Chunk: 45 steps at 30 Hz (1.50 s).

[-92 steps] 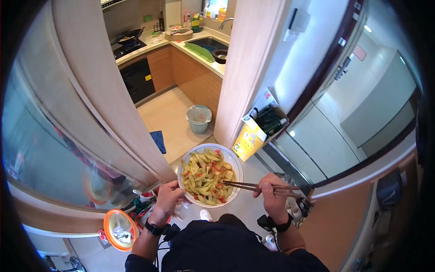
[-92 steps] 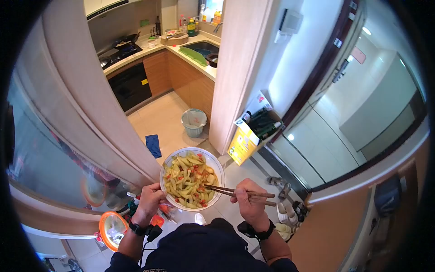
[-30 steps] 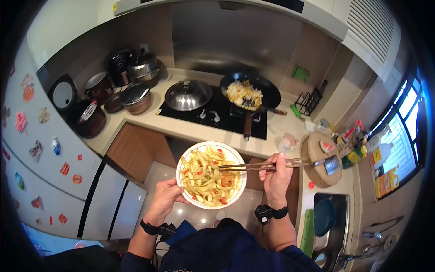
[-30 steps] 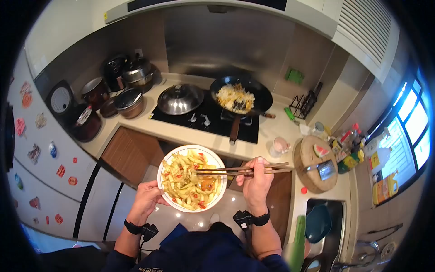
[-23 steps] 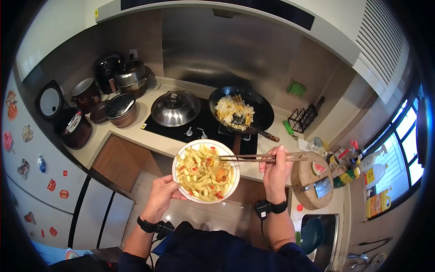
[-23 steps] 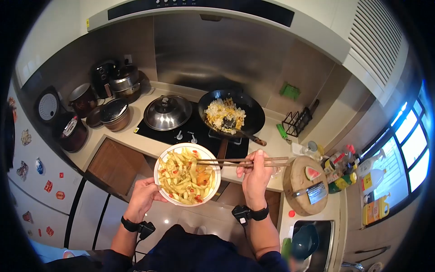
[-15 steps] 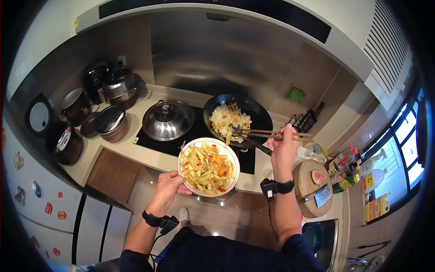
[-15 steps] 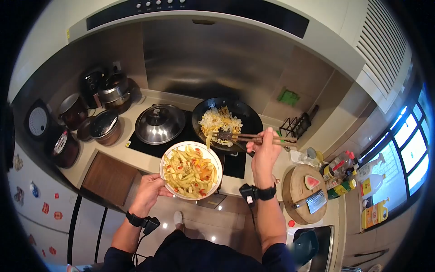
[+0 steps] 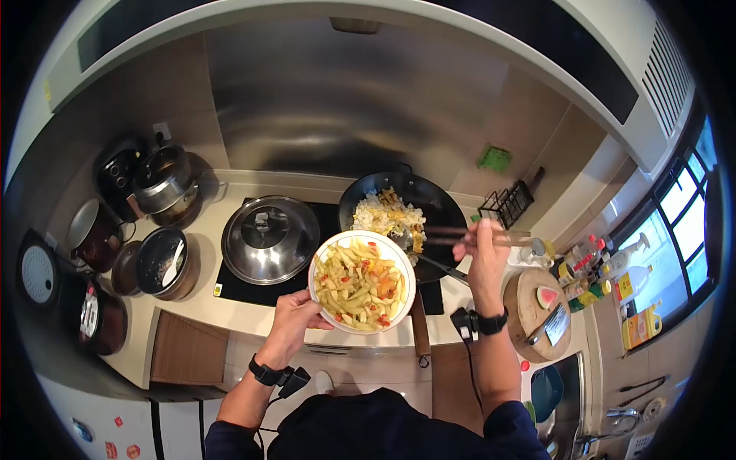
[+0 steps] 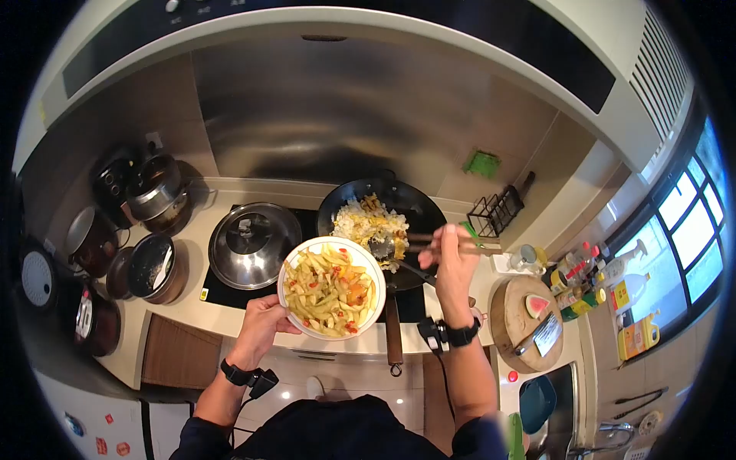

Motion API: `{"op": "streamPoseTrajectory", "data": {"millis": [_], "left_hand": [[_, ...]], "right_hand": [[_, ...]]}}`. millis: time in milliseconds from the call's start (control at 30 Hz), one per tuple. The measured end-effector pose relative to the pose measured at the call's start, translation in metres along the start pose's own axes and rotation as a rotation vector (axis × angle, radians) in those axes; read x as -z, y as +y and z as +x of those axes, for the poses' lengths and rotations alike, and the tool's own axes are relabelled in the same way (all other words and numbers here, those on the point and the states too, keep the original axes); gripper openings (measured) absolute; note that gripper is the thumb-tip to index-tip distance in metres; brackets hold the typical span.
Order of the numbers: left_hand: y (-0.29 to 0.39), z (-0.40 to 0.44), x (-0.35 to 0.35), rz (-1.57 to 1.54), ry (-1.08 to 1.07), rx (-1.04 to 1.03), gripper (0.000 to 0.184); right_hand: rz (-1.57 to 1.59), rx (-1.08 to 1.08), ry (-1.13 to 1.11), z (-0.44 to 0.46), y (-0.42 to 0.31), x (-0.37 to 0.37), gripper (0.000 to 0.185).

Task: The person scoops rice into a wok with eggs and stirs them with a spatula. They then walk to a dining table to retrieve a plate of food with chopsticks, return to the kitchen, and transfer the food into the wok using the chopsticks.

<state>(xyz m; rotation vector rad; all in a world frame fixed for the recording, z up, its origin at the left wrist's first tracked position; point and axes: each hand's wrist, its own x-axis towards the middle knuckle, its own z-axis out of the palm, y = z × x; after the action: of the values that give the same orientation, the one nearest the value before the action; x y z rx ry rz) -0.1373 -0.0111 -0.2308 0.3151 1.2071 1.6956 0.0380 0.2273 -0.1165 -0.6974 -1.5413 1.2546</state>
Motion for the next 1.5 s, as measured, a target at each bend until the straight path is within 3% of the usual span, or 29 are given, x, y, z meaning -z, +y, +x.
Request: {"op": "streamPoseTrajectory", "data": {"millis": [167, 633, 900, 1500], "left_hand": [[-0.002, 0.022, -0.002, -0.040, -0.029, 0.021, 0.022], [0.005, 0.022, -0.047, -0.026, 0.014, -0.001, 0.023], [0.000, 0.026, -0.052, 0.031, 0.041, -0.017, 0.020], [-0.005, 0.038, -0.066, 0.010, 0.091, 0.012, 0.021]], "right_hand": [[0.065, -0.181, -0.121, -0.032, -0.004, 0.014, 0.033], [0.374, -0.438, -0.171, -0.014, 0.047, 0.034, 0.028], [0.331, -0.436, -0.269, -0.015, 0.047, 0.022, 0.028], [0.330, -0.624, -0.094, 0.010, 0.084, 0.021, 0.031]]}}
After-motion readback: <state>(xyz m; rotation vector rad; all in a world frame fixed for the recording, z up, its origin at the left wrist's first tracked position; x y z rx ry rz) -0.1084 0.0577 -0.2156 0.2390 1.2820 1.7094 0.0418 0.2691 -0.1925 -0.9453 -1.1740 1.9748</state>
